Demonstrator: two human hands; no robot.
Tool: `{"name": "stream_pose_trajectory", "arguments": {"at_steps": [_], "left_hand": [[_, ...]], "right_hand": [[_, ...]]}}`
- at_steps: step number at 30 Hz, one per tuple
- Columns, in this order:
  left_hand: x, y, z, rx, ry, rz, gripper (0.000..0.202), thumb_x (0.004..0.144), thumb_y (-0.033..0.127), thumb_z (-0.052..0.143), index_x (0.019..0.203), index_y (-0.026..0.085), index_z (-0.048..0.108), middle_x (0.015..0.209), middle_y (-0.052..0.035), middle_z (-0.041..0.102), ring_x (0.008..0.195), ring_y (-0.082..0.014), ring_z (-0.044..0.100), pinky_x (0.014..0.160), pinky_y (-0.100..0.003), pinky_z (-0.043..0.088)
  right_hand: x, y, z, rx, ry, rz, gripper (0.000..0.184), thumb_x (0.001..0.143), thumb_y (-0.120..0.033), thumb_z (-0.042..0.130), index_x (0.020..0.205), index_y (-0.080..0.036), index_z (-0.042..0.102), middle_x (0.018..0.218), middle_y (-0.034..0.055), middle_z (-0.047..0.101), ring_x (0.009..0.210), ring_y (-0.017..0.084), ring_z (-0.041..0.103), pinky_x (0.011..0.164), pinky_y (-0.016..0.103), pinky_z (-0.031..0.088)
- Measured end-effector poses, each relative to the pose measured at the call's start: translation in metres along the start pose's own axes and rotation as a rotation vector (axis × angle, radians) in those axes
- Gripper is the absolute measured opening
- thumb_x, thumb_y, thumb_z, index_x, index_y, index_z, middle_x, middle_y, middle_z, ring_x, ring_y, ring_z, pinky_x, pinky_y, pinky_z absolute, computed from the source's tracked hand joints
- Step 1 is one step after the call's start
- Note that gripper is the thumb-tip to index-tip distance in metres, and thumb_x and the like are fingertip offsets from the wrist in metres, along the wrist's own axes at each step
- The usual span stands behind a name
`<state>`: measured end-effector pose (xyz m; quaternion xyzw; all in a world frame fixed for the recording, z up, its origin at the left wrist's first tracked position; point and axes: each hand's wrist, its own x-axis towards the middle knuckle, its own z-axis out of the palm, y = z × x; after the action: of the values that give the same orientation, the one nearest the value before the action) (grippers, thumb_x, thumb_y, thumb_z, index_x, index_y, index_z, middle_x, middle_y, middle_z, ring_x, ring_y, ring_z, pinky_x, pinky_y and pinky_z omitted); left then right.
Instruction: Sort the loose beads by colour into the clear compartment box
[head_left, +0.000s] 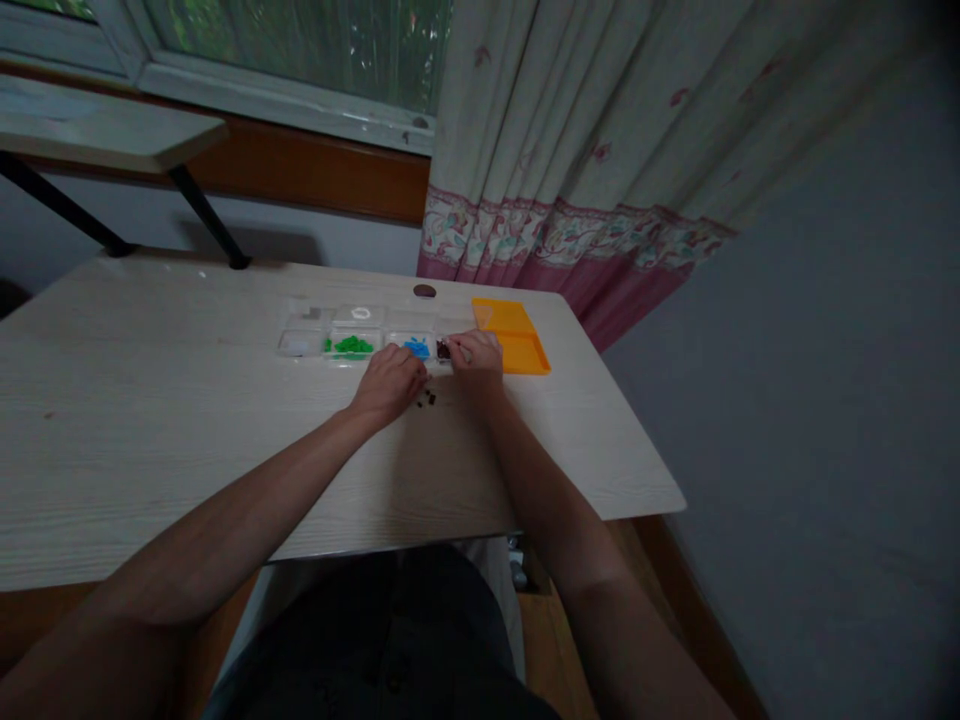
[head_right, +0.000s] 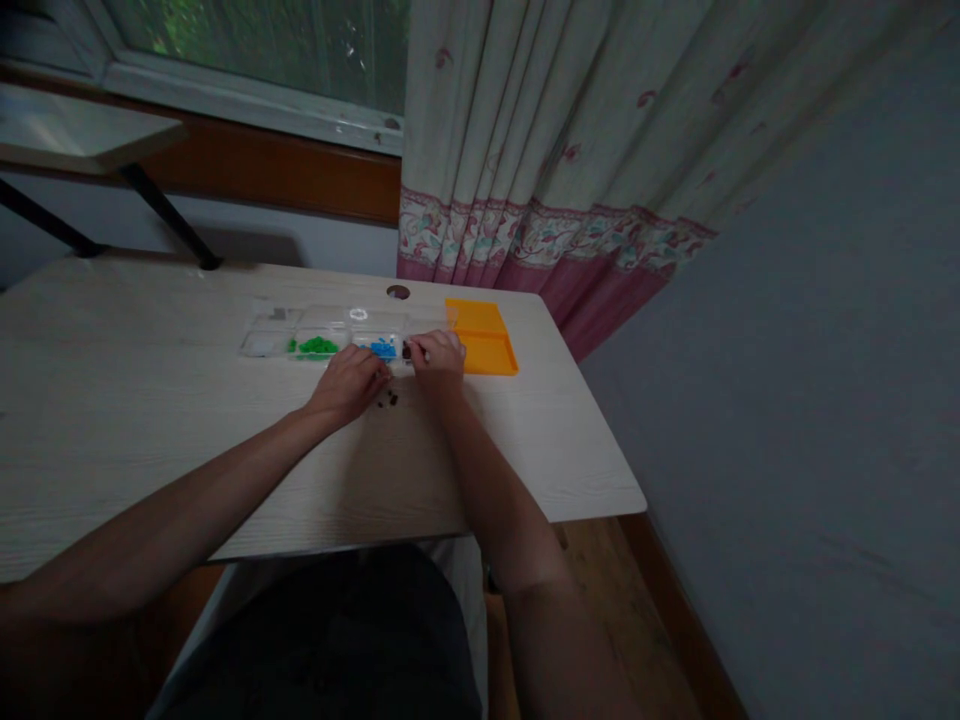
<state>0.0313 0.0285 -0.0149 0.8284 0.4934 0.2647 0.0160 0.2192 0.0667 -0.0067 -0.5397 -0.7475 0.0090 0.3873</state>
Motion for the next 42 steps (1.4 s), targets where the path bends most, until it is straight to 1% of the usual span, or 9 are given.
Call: {"name": "stream_pose_trajectory", "arguments": {"at_steps": [5, 7, 13, 18, 23, 29, 34, 37, 42], "left_hand": [[0.002, -0.006, -0.006, -0.217, 0.206, -0.144, 0.023, 0.097, 0.034, 0.051, 0.088, 0.018, 0.065, 0.088, -0.0079, 0.063, 0.091, -0.0233, 0.055, 0.087, -0.038, 0.043], [0.002, -0.009, -0.006, -0.295, 0.254, -0.202, 0.022, 0.097, 0.034, 0.050, 0.088, 0.019, 0.064, 0.087, -0.0059, 0.062, 0.088, -0.0212, 0.055, 0.085, -0.036, 0.044], [0.003, -0.012, 0.002, -0.540, 0.284, -0.282, 0.026, 0.095, 0.038, 0.051, 0.083, 0.019, 0.064, 0.082, -0.0030, 0.060, 0.079, -0.0174, 0.056, 0.075, -0.031, 0.046], [0.004, -0.010, 0.005, -0.712, 0.261, -0.327, 0.031, 0.092, 0.042, 0.053, 0.077, 0.018, 0.064, 0.073, -0.0013, 0.059, 0.072, -0.0158, 0.054, 0.069, -0.028, 0.044], [0.003, -0.011, 0.001, -0.629, 0.255, -0.258, 0.034, 0.095, 0.043, 0.050, 0.079, 0.019, 0.069, 0.074, -0.0023, 0.061, 0.075, -0.0169, 0.055, 0.073, -0.030, 0.044], [-0.002, -0.017, -0.006, -0.380, 0.196, -0.108, 0.033, 0.098, 0.035, 0.046, 0.093, 0.020, 0.075, 0.078, -0.0056, 0.065, 0.082, -0.0204, 0.057, 0.081, -0.035, 0.044], [-0.006, -0.018, -0.010, -0.295, 0.169, -0.043, 0.034, 0.098, 0.034, 0.045, 0.093, 0.019, 0.075, 0.082, -0.0070, 0.066, 0.085, -0.0222, 0.057, 0.083, -0.038, 0.043], [-0.006, -0.017, -0.011, -0.278, 0.137, -0.005, 0.033, 0.099, 0.034, 0.045, 0.092, 0.019, 0.074, 0.086, -0.0076, 0.067, 0.086, -0.0223, 0.056, 0.083, -0.038, 0.042], [-0.007, -0.015, -0.011, -0.242, 0.083, 0.079, 0.022, 0.095, 0.031, 0.055, 0.093, 0.020, 0.074, 0.088, -0.0070, 0.066, 0.090, -0.0223, 0.055, 0.085, -0.038, 0.042]], "right_hand": [[-0.003, -0.008, -0.001, 0.090, -0.136, -0.216, 0.023, 0.096, -0.039, 0.058, 0.099, -0.026, 0.076, 0.097, 0.0038, 0.073, 0.100, 0.020, 0.058, 0.093, 0.035, 0.039], [-0.005, -0.014, -0.002, 0.107, -0.173, -0.273, 0.026, 0.095, -0.044, 0.059, 0.105, -0.027, 0.076, 0.099, 0.0036, 0.073, 0.101, 0.020, 0.058, 0.093, 0.034, 0.039], [-0.008, -0.026, -0.003, 0.083, -0.167, -0.281, 0.031, 0.098, -0.046, 0.054, 0.111, -0.027, 0.075, 0.094, 0.0040, 0.073, 0.096, 0.019, 0.057, 0.088, 0.034, 0.038], [-0.009, -0.027, -0.004, 0.101, -0.131, -0.301, 0.031, 0.098, -0.047, 0.053, 0.104, -0.027, 0.077, 0.088, 0.0026, 0.073, 0.090, 0.019, 0.058, 0.085, 0.034, 0.038], [-0.009, -0.026, -0.007, 0.082, -0.070, -0.285, 0.028, 0.097, -0.045, 0.055, 0.096, -0.028, 0.077, 0.089, 0.0020, 0.075, 0.091, 0.020, 0.059, 0.087, 0.036, 0.037], [0.000, 0.002, -0.008, -0.004, 0.129, -0.021, 0.023, 0.096, -0.037, 0.059, 0.090, -0.023, 0.076, 0.093, 0.0040, 0.075, 0.093, 0.021, 0.060, 0.089, 0.036, 0.038], [0.001, 0.020, -0.005, -0.098, 0.048, 0.116, 0.023, 0.095, -0.037, 0.059, 0.088, -0.023, 0.076, 0.096, 0.0052, 0.074, 0.099, 0.023, 0.057, 0.090, 0.038, 0.037], [0.000, 0.022, -0.002, -0.122, 0.020, 0.120, 0.024, 0.095, -0.036, 0.058, 0.089, -0.023, 0.077, 0.097, 0.0058, 0.073, 0.101, 0.024, 0.055, 0.091, 0.038, 0.036], [0.001, 0.022, 0.000, -0.074, 0.058, 0.123, 0.028, 0.097, -0.037, 0.054, 0.088, -0.023, 0.076, 0.095, 0.0059, 0.073, 0.096, 0.022, 0.057, 0.089, 0.036, 0.038]]}}
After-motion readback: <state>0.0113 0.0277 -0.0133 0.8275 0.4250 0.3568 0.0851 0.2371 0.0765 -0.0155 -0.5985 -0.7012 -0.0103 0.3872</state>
